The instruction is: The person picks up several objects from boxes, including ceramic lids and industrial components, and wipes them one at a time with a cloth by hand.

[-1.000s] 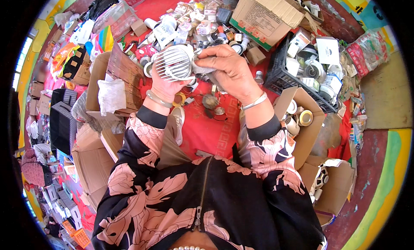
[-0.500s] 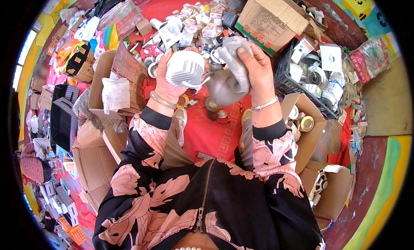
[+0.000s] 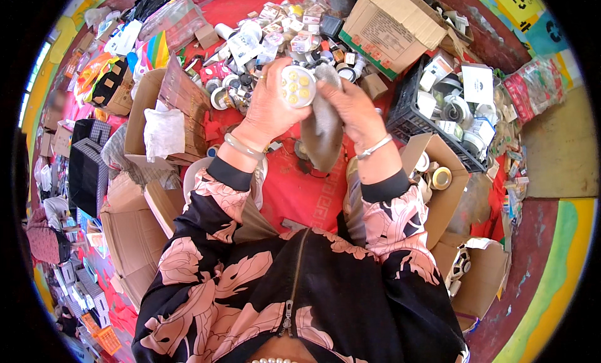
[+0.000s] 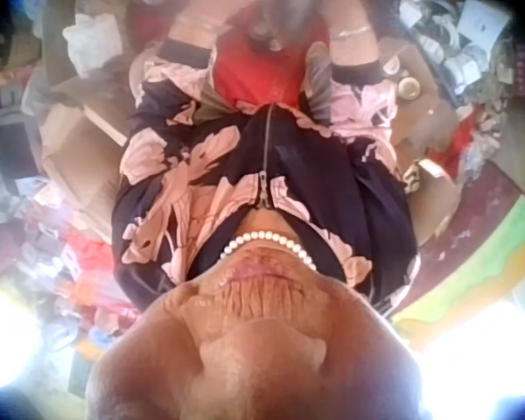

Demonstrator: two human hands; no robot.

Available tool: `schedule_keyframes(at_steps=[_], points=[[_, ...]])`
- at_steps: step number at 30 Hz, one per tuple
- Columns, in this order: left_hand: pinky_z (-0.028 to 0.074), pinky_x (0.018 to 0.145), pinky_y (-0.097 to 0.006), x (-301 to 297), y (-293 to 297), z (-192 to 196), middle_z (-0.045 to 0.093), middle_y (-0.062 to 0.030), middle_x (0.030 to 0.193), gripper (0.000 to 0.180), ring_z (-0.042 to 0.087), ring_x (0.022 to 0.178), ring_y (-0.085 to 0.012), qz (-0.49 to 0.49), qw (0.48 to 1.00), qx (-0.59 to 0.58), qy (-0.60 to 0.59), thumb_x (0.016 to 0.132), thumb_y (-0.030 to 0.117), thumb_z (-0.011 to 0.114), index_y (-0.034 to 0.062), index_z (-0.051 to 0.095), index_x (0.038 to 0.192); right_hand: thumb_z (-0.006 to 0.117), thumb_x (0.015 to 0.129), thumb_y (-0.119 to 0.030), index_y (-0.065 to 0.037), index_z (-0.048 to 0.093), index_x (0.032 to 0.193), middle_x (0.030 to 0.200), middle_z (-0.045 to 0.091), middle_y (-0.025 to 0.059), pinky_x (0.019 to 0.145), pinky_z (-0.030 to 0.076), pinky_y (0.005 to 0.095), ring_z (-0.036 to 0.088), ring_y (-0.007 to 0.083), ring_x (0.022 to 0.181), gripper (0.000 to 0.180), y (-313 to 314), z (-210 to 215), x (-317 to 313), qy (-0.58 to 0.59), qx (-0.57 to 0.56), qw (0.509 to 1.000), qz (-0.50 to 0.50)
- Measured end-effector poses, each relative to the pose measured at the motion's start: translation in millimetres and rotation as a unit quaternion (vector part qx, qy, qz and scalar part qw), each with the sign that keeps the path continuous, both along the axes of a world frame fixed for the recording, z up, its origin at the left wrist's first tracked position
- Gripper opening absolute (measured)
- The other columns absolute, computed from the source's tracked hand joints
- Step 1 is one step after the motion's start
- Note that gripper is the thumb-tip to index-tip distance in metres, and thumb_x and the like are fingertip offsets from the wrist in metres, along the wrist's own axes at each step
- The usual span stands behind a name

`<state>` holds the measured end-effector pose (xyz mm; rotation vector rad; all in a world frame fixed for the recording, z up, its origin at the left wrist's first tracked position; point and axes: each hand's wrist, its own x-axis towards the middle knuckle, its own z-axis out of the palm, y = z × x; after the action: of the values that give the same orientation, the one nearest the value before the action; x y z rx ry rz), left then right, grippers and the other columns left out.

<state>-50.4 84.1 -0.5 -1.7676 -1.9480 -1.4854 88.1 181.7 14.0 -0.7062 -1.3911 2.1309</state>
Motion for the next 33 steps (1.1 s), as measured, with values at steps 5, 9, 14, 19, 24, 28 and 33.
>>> schedule_keyframes(at_steps=[5,9,14,19,24,28,33], points=[[0.039,0.093,-0.043,2.3,1.5,-3.7,0.043,-0.0199,0.118,0.081,0.043,0.111,-0.0372,-0.022,1.0,-0.012,0.008,0.052,0.008,0.075,0.0048,0.034,0.122,0.066,0.08,-0.011,0.004,0.049,0.115,0.102,0.059,0.0098,0.078,0.048,0.0292,0.059,0.0168,0.089,0.042,-4.8,-12.1,-7.7,-0.004,-0.039,0.999,-0.033],[0.033,0.1,-0.04,-2.8,-4.4,7.9,0.039,-0.0193,0.127,0.093,0.038,0.119,-0.0348,-0.044,0.999,0.021,0.017,0.052,0.015,0.081,0.0034,0.031,0.13,0.065,0.081,-0.01,0.003,0.052,0.111,0.098,0.061,0.0093,0.075,0.05,0.0295,0.06,0.0178,0.087,0.035,3.4,-17.7,-6.6,0.023,-0.088,0.995,-0.039],[0.026,0.105,-0.036,-16.2,-3.6,11.3,0.035,-0.0147,0.135,0.1,0.033,0.125,-0.027,-0.186,0.883,0.063,-0.427,0.056,0.028,0.085,-0.0021,0.028,0.133,0.061,0.084,-0.01,0.001,0.053,0.11,0.097,0.062,0.0096,0.071,0.051,0.0307,0.061,0.0183,0.084,0.03,15.0,-16.5,-4.0,0.071,-0.15,0.984,-0.066],[0.034,0.1,-0.033,-12.6,-1.2,0.0,0.05,-0.0121,0.121,0.076,0.046,0.114,-0.0215,-0.335,0.674,-0.027,-0.658,0.065,0.019,0.078,-0.0042,0.038,0.126,0.061,0.084,-0.013,0.0,0.053,0.11,0.099,0.062,0.0088,0.075,0.05,0.0288,0.061,0.0171,0.085,0.03,6.1,-16.0,-5.7,0.105,-0.145,0.983,-0.026],[0.039,0.096,-0.035,-11.1,0.7,-7.6,0.054,-0.0098,0.115,0.065,0.052,0.107,-0.0209,-0.39,0.619,0.034,-0.681,0.069,0.012,0.074,-0.0005,0.041,0.124,0.061,0.086,-0.019,0.0,0.054,0.11,0.096,0.062,0.006,0.074,0.048,0.0276,0.059,0.0141,0.085,0.031,-10.3,2.2,-6.7,0.058,-0.049,0.997,-0.034],[0.044,0.093,-0.038,-13.0,0.8,-5.9,0.054,-0.0093,0.114,0.064,0.054,0.105,-0.0225,-0.375,0.607,0.063,-0.697,0.07,0.013,0.073,0.0023,0.041,0.124,0.054,0.089,-0.026,-0.004,0.054,0.106,0.089,0.062,0.0083,0.068,0.051,0.0297,0.061,0.019,0.077,0.029,23.2,10.0,6.4,-0.004,0.071,0.967,-0.246],[0.042,0.096,-0.04,-8.4,1.6,-8.0,0.052,-0.01,0.121,0.07,0.051,0.111,-0.0248,-0.369,0.617,0.047,-0.693,0.073,0.028,0.074,0.0026,0.039,0.127,0.052,0.086,-0.012,-0.004,0.042,0.119,0.106,0.054,0.0072,0.086,0.045,0.0345,0.055,0.0213,0.098,0.036,4.4,43.4,7.5,0.246,0.071,0.935,-0.246]])
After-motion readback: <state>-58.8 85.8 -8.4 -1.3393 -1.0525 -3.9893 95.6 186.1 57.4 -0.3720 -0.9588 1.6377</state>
